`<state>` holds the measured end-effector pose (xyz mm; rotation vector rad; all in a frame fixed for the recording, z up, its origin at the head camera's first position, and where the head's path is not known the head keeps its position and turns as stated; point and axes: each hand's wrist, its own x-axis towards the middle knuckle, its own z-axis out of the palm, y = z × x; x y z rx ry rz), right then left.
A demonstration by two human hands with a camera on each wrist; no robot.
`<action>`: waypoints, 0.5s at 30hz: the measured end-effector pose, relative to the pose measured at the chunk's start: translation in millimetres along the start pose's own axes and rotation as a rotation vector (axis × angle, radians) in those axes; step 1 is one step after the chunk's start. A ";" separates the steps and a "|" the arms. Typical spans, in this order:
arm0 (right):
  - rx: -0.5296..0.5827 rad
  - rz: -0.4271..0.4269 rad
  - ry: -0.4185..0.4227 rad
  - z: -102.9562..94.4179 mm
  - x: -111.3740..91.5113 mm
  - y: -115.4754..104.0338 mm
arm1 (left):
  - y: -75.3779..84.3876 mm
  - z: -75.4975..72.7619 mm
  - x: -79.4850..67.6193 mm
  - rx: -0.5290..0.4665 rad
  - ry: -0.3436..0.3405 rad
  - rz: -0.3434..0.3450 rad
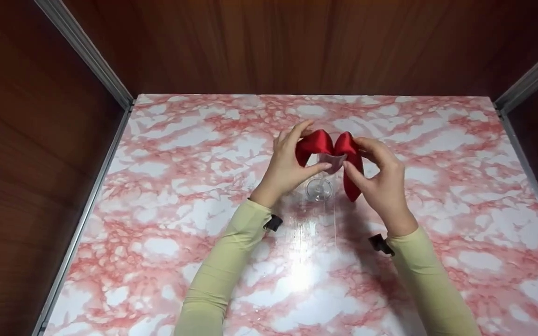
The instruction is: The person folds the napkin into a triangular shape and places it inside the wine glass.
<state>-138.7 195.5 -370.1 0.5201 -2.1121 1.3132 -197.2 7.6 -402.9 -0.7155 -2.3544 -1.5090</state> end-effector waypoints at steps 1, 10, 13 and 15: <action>0.006 0.003 -0.007 0.1 -0.1 0.5 | 0.3 0.1 1.0 -0.036 -0.017 -0.024; -0.020 0.016 -0.027 1.9 3.1 10.7 | -2.0 3.9 7.9 -0.212 -0.035 -0.067; -0.049 0.015 -0.039 2.2 6.2 24.4 | -3.4 3.5 11.9 -0.175 -0.027 -0.072; -0.057 0.027 -0.045 3.1 9.2 34.3 | -4.6 3.0 15.7 -0.160 -0.023 -0.063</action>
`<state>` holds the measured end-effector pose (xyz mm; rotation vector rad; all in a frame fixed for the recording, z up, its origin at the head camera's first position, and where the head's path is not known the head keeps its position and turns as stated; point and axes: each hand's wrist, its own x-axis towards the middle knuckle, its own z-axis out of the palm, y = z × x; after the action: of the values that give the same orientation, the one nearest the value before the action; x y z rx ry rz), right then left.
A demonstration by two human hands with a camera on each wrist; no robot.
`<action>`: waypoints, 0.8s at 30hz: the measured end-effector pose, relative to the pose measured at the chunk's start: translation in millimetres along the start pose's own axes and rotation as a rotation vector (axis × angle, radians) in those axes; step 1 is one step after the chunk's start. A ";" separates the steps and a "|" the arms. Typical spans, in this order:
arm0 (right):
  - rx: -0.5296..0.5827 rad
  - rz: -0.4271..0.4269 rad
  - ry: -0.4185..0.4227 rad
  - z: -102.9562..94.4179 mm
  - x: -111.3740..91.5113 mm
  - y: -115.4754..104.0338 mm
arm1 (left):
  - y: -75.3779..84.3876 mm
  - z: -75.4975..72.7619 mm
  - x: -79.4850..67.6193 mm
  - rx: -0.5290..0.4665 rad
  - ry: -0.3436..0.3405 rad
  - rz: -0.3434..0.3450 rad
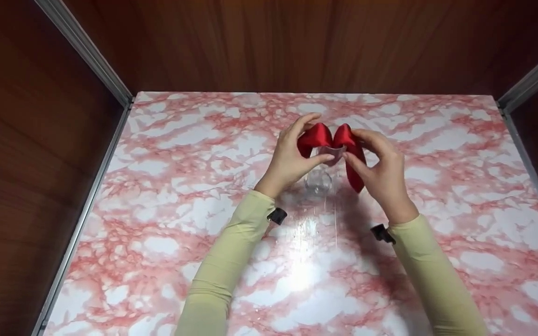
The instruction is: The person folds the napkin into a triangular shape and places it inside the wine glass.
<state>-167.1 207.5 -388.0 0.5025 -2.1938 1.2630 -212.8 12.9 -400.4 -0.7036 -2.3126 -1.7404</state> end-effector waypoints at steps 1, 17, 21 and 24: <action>0.002 0.009 -0.003 0.6 1.5 4.6 | -0.1 -0.3 1.7 0.004 0.001 0.004; -0.034 0.050 -0.060 -0.1 23.4 22.2 | -8.3 0.9 20.9 -0.047 0.025 -0.009; -0.045 0.039 -0.053 -0.4 22.4 25.0 | -7.3 0.0 21.7 -0.035 -0.005 0.028; -0.067 0.042 -0.050 -0.9 19.5 26.6 | -7.0 -1.1 19.3 -0.023 -0.022 0.031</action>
<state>-197.1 220.4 -393.0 0.4680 -2.2918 1.2057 -233.0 15.6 -398.4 -0.7621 -2.2869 -1.7581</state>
